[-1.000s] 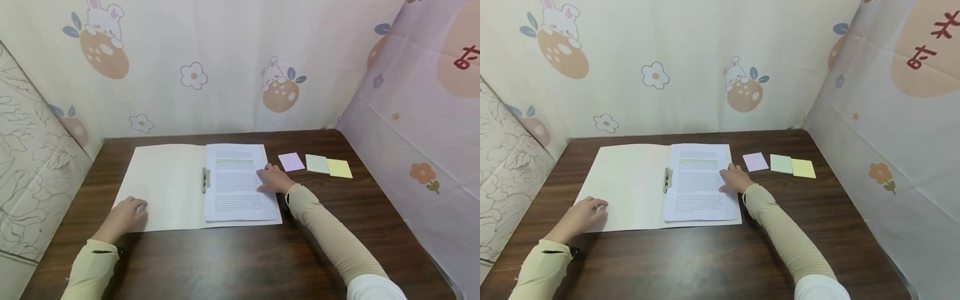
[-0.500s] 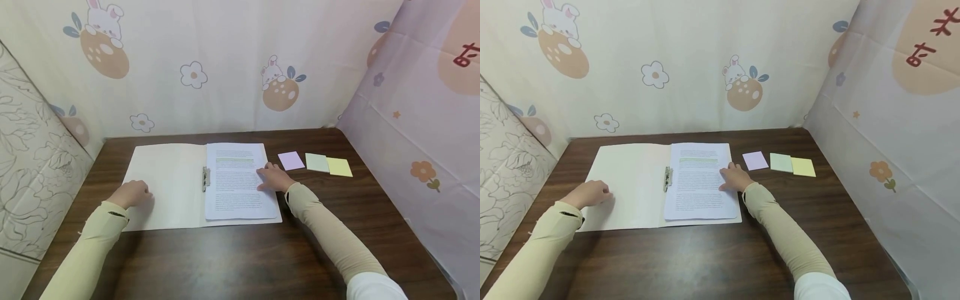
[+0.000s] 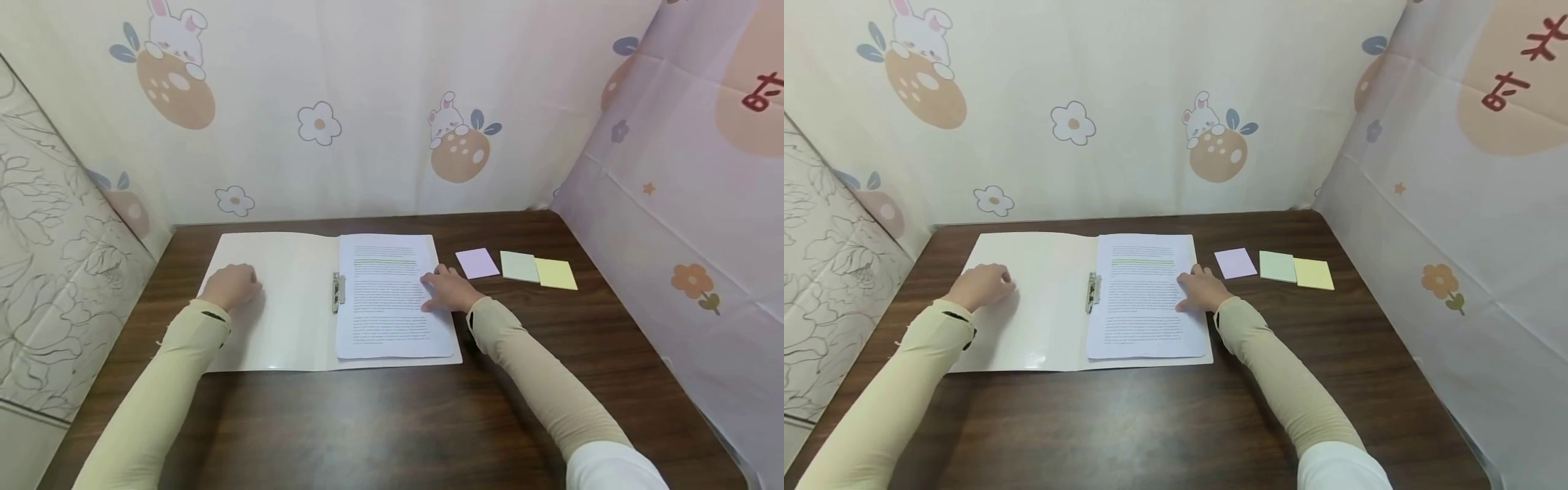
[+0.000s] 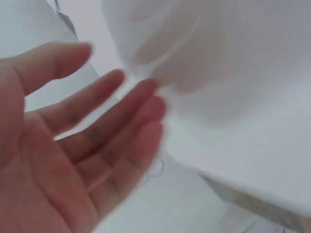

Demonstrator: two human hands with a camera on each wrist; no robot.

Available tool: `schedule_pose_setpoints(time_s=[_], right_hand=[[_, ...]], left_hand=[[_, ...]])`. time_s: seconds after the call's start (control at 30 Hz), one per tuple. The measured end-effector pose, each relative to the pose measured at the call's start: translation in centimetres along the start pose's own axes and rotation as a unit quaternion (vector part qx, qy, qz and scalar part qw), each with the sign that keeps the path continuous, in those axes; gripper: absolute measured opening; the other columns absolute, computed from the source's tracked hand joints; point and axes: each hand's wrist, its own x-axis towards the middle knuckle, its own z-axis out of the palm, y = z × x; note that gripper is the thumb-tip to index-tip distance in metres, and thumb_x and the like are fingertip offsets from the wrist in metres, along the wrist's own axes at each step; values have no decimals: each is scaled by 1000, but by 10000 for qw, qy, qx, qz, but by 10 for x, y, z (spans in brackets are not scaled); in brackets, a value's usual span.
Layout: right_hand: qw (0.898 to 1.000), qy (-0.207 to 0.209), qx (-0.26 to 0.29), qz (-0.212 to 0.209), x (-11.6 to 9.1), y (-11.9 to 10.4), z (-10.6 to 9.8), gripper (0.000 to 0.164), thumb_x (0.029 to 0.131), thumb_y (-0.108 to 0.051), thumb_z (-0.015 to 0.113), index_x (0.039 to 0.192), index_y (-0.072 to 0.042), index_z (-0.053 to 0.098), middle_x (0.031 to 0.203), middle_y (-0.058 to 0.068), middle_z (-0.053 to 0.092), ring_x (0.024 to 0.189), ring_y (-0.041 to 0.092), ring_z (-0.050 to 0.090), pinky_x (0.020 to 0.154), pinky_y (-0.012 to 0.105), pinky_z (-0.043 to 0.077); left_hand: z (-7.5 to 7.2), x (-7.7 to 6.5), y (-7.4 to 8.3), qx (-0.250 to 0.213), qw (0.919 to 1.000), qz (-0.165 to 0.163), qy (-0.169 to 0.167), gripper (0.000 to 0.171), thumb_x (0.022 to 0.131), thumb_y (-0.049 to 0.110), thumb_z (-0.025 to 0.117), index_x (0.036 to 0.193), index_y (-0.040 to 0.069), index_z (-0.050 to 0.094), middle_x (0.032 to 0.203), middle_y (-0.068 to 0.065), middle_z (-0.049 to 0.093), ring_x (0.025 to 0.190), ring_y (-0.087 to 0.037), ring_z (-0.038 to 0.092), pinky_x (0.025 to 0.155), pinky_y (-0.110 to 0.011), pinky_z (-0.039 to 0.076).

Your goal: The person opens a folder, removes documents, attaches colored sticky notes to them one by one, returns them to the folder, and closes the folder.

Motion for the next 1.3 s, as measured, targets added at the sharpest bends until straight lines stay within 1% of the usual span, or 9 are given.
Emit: schedule_pose_setpoints(time_s=[0.1,0.17,0.27,0.47,0.67,0.8,0.93,1.17,1.3], right_hand=[[10000,-6,3,-7,3,1,2,71,80,-33,79,140,-9,51,136,21,45,112,33,43,95,47,42],[10000,-7,-20,-39,5,2,4,70,80,-33,79,141,-9,51,137,21,44,114,33,43,96,47,42],[10000,-3,-61,-45,9,3,7,71,80,-35,79,141,-10,51,138,20,44,115,33,43,97,47,42],[10000,-26,-33,62,10,4,9,71,81,-35,79,141,-11,51,137,19,44,114,32,43,97,47,42],[10000,5,13,43,6,4,7,71,80,-34,79,141,-10,51,137,20,44,116,33,42,98,48,42],[10000,-26,55,12,5,3,8,71,81,-34,78,141,-10,50,139,21,42,119,35,42,100,49,41],[9999,-35,122,73,4,3,9,71,80,-33,79,141,-11,50,141,21,42,121,35,41,101,51,40],[10000,14,64,73,2,5,8,72,80,-34,79,142,-11,50,140,21,42,119,35,42,99,51,41],[9999,56,56,83,1,6,7,71,81,-34,78,142,-12,50,139,20,42,117,34,42,98,50,41]], left_hand=[[5,10,7,-209,9982,376,408,33,93,18,54,112,-8,62,108,-28,66,98,-42,63,86,-54,49],[8,14,12,-377,9962,576,528,34,93,17,55,114,-8,62,110,-28,65,103,-43,61,91,-55,47],[14,20,19,-665,9934,762,547,36,93,17,56,117,-8,61,112,-29,64,106,-43,60,94,-54,46],[25,30,36,-1177,9894,809,275,42,94,22,57,126,-5,56,123,-29,60,115,-44,57,101,-55,42],[33,37,54,-1386,9876,736,65,45,94,25,59,130,-3,55,129,-28,58,118,-42,56,102,-54,43],[37,38,65,-1449,9865,751,-121,47,93,25,62,131,-2,53,131,-27,56,121,-42,55,104,-53,42],[41,38,75,-1382,9869,792,-260,51,91,25,65,133,-1,52,133,-26,56,123,-41,54,105,-52,41],[52,42,88,-1223,9866,1040,-303,59,87,27,71,135,-2,52,132,-24,59,124,-39,54,106,-50,41],[55,46,93,-1198,9856,1145,-326,62,84,29,74,134,-2,53,130,-24,60,123,-39,54,106,-50,41]])
